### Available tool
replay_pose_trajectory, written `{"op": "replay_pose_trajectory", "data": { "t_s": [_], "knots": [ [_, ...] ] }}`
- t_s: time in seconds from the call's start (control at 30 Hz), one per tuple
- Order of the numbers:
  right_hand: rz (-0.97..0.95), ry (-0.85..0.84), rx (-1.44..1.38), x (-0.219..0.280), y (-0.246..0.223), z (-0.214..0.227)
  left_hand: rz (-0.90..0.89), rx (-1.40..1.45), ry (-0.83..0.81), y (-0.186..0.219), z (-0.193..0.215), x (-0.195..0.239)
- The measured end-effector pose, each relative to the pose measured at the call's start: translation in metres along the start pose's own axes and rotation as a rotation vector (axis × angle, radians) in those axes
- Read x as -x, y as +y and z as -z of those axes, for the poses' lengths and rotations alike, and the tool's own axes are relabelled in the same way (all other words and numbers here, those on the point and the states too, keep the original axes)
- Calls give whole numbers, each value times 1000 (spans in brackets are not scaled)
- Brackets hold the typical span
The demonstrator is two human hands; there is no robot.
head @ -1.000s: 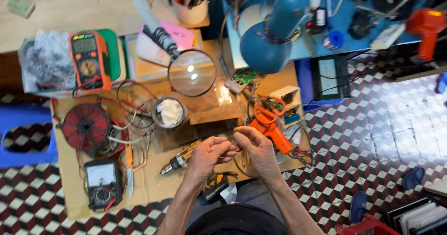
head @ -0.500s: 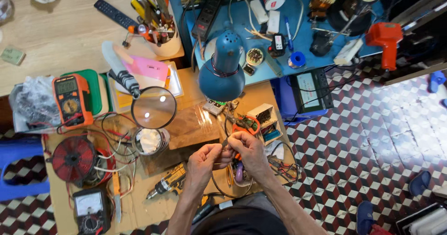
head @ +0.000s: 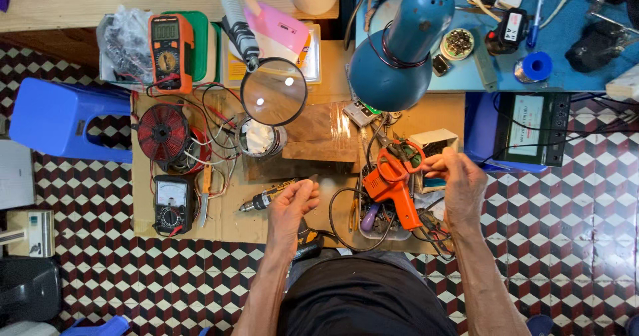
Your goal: The person uses a cordless drill to remove screws from a small electronic component, then handles a green circuit board and a heatsink assembly. They inspect the board and reassemble the heatsink onto the component.
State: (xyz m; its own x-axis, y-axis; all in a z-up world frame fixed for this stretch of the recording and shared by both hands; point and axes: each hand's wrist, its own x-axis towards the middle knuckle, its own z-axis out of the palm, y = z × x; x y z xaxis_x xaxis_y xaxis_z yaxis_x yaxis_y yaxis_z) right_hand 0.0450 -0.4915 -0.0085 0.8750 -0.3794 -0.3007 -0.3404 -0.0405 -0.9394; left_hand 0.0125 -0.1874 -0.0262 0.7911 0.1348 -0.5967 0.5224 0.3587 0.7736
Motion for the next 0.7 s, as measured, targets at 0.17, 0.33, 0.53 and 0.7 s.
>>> {"op": "replay_pose_trajectory", "data": {
  "t_s": [0.17,0.33,0.53,0.7],
  "knots": [
    [227,-27,156,-15,-3,4,-34,109,68,8,30,-5],
    [175,155,-35,-17,6,40,-25,177,5,5,31,-2],
    [77,211,-10,13,50,77,78,99,-87,18,5,0],
    [30,196,62,71,78,51,78,36,-175,21,5,-1]
  ]
}}
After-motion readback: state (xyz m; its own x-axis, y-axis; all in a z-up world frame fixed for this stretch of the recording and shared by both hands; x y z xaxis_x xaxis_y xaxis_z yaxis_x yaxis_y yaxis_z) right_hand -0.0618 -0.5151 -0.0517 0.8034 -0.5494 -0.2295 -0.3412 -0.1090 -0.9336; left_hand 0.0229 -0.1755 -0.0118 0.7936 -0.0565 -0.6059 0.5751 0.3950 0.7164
